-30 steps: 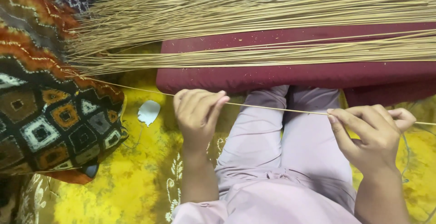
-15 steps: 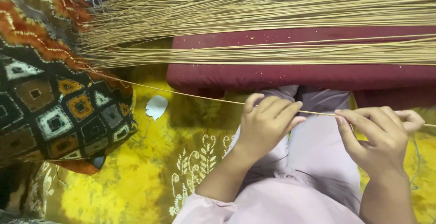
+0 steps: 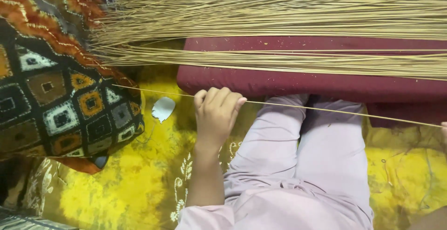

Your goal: Weaving individual bamboo sticks into a mat using a manual threading process.

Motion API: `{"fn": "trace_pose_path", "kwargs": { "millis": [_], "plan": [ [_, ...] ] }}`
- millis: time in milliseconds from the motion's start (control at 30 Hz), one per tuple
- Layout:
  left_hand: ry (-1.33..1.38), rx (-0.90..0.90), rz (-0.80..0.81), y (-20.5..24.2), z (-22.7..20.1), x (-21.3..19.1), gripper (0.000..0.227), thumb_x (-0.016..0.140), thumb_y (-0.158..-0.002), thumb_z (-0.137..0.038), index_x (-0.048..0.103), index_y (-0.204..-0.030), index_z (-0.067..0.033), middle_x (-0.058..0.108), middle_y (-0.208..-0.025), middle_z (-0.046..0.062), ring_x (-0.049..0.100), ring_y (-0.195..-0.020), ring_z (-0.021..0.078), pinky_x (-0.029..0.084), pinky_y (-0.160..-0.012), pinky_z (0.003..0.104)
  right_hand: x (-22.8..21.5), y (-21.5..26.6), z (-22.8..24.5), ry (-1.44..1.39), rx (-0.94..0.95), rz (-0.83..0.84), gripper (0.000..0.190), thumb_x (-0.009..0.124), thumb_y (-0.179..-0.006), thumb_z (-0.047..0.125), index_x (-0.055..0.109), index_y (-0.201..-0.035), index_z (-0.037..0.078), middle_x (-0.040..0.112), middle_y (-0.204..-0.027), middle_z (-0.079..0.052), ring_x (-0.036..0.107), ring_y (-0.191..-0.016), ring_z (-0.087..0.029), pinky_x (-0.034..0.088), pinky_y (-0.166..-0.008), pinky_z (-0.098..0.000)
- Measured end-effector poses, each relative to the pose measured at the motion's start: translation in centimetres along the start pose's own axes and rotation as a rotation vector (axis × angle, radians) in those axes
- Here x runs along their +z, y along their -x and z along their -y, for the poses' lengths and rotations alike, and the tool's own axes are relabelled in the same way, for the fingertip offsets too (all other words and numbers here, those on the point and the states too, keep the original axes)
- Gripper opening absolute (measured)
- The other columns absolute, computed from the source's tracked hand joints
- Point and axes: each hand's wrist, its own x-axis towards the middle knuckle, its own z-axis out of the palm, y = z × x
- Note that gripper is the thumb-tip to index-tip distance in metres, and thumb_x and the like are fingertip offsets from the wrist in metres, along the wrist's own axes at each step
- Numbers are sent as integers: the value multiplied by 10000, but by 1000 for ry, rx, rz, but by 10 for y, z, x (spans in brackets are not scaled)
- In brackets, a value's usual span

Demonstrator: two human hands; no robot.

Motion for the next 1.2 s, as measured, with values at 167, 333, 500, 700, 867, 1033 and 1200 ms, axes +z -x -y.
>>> {"fn": "trace_pose_path", "kwargs": {
  "millis": [167, 333, 500, 700, 867, 1033, 1200],
  "plan": [
    [55, 8, -47, -7, -26, 10, 271, 542, -1064, -386, 625, -881, -205, 477, -724, -47, 535, -714, 176, 392, -794, 362, 0, -3, 55, 31, -102, -43, 222, 731, -1097, -26, 755, -1317, -40, 680, -1116, -240, 636, -1034, -403, 470, -1076, -483],
    [178, 114, -96, -12, -71, 29, 279, 499, -1075, -362, 614, -874, -206, 478, -734, -42, 538, -720, 163, 401, -782, 339, 20, -13, 122, 281, -383, -98, 203, 818, -953, 82, 802, -1108, 212, 718, -976, 16, 649, -844, -257, 487, -1003, -439],
    [93, 22, -44, -13, -31, 4, 245, 538, -1057, -388, 631, -903, -222, 485, -726, -57, 554, -723, 162, 418, -788, 335, 13, 5, 56, -39, 1, -66, 221, 737, -1126, -38, 781, -1328, 40, 649, -1115, -175, 617, -937, -294, 496, -878, -390],
    [-25, -58, -9, 12, 14, -11, 257, 542, -1073, -399, 644, -923, -217, 488, -737, -49, 552, -737, 171, 393, -803, 350, 34, 40, -111, -189, 19, -35, 130, 521, -1296, -73, 601, -1394, -104, 602, -1364, -268, 568, -1277, -366, 420, -1198, -479],
    [27, -72, -24, -4, -1, -35, 270, 570, -1056, -395, 660, -891, -202, 497, -729, -33, 583, -775, 199, 447, -798, 341, 26, 23, -47, -145, -11, -30, 143, 602, -1235, -95, 652, -1368, -78, 600, -1300, -254, 580, -1127, -318, 458, -1044, -409],
    [-22, -151, -75, -14, -27, -25, 371, 508, -1079, -412, 621, -870, -127, 555, -878, 39, 601, -1046, 289, 486, -954, 403, 11, 10, 23, -78, -31, -47, 181, 683, -1175, -116, 704, -1342, -53, 598, -1237, -240, 593, -978, -270, 496, -890, -340],
    [-36, -213, 202, 2, -79, 36, 384, 484, -1010, -527, 646, -834, -226, 624, -937, -35, 551, -1049, 227, 234, -948, 533, 25, -18, 110, 306, -264, -169, 103, 830, -1021, 131, 795, -1067, 216, 726, -1065, 26, 629, -979, -200, 271, -1135, -421]
  ]
}}
